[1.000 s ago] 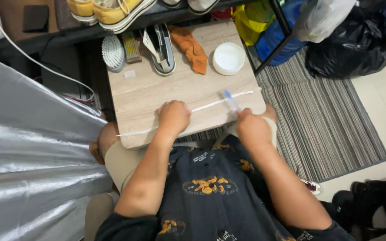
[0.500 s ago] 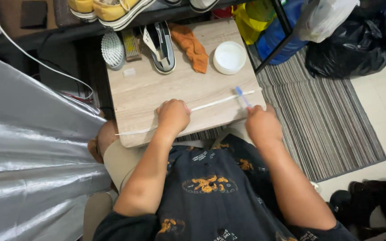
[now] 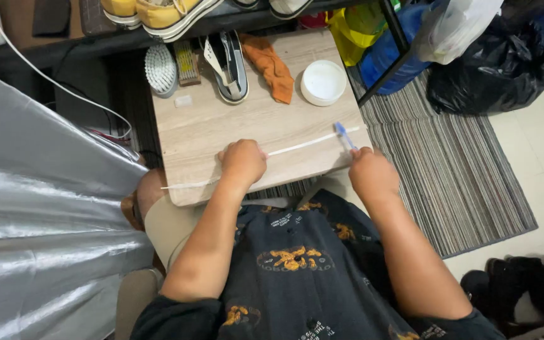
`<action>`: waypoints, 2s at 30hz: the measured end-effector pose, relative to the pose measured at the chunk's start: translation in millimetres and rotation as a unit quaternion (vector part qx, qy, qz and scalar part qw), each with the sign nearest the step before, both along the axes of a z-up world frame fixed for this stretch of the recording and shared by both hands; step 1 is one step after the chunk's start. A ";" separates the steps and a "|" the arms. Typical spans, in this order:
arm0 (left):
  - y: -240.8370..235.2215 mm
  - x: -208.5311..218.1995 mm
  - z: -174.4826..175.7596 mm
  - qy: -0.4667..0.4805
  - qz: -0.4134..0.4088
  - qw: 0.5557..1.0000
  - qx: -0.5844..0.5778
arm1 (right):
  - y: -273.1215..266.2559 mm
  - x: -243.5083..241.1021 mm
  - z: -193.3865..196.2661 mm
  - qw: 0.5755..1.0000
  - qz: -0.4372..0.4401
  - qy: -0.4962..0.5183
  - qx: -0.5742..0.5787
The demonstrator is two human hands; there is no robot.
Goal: Applying a white substance to a thin strip using a small brush at a dyeing station
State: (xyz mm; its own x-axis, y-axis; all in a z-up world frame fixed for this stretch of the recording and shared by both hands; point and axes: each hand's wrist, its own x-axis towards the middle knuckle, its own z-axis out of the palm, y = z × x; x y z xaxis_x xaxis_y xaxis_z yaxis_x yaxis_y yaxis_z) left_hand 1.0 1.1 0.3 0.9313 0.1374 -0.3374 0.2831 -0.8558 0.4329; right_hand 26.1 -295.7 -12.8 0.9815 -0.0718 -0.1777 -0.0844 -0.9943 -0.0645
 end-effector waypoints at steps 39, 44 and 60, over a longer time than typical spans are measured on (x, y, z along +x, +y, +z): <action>2.6 -3.4 -2.2 -0.027 -0.008 1.000 0.012 | 66.6 -47.3 40.2 0.996 0.086 0.031 0.011; 2.3 -4.7 1.8 -0.023 0.002 1.000 0.003 | 51.9 -35.9 14.0 0.994 0.098 0.047 0.033; 6.6 -0.9 -11.6 -0.017 0.006 1.000 -0.008 | 58.1 -45.6 0.9 0.989 0.147 0.021 -0.009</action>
State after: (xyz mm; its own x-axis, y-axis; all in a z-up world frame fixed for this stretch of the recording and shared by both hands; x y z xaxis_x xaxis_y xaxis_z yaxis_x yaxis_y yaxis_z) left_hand 0.0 7.7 -11.4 0.9406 0.1439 -0.3075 0.2784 -0.8452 0.4562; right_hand -19.5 -237.6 -11.9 0.9524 0.2118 -0.2193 0.2059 -0.9773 -0.0496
